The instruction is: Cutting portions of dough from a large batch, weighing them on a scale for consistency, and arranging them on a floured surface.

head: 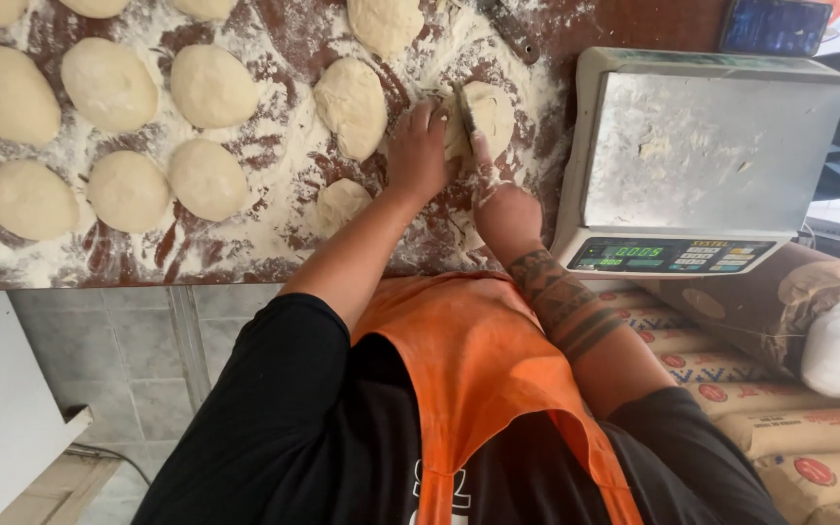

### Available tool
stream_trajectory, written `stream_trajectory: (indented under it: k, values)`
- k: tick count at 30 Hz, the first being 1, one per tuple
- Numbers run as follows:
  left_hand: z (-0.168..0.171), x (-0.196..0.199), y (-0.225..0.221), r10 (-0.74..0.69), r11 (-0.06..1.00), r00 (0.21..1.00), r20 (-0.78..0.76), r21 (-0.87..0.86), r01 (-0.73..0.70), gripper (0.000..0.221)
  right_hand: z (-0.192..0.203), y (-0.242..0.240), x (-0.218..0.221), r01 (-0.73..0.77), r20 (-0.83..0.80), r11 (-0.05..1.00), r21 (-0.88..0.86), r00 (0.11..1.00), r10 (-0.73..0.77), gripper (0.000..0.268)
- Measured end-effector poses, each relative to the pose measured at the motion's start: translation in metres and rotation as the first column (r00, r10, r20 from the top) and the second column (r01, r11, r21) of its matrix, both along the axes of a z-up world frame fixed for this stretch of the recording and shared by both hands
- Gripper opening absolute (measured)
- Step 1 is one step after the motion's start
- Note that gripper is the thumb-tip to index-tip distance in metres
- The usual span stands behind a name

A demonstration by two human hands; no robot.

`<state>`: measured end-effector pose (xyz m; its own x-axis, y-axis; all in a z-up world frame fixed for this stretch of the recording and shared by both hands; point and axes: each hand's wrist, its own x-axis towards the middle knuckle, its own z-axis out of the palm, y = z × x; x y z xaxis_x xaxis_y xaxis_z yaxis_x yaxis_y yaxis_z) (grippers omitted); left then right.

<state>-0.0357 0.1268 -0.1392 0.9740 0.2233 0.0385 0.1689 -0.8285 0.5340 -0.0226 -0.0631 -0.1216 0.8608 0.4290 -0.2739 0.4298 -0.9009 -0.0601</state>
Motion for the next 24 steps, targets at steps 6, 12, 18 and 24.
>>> stream_trajectory:
  k: [6,12,18,24]
  values:
    - [-0.020,0.003,0.006,-0.045,0.987,0.999,-0.009,-0.158,0.043,0.039,-0.047,-0.010,0.010,-0.098,0.053,0.995,-0.036,0.994,0.100,0.028]
    - [0.051,-0.037,0.026,0.194,0.577,0.980,-0.040,-0.804,-0.147,0.050,0.069,0.041,0.045,0.039,-0.119,0.998,0.043,0.992,-0.034,0.018]
    - [0.111,-0.051,0.044,0.462,-0.088,0.875,-0.146,-0.989,-0.119,0.065,0.075,-0.013,0.018,0.196,-0.185,0.843,0.500,0.976,-0.118,0.065]
    - [0.123,-0.021,0.020,0.623,-0.446,0.721,-0.303,-0.895,0.009,0.077,0.104,-0.101,-0.013,0.304,-0.091,0.631,0.713,0.933,-0.348,0.075]
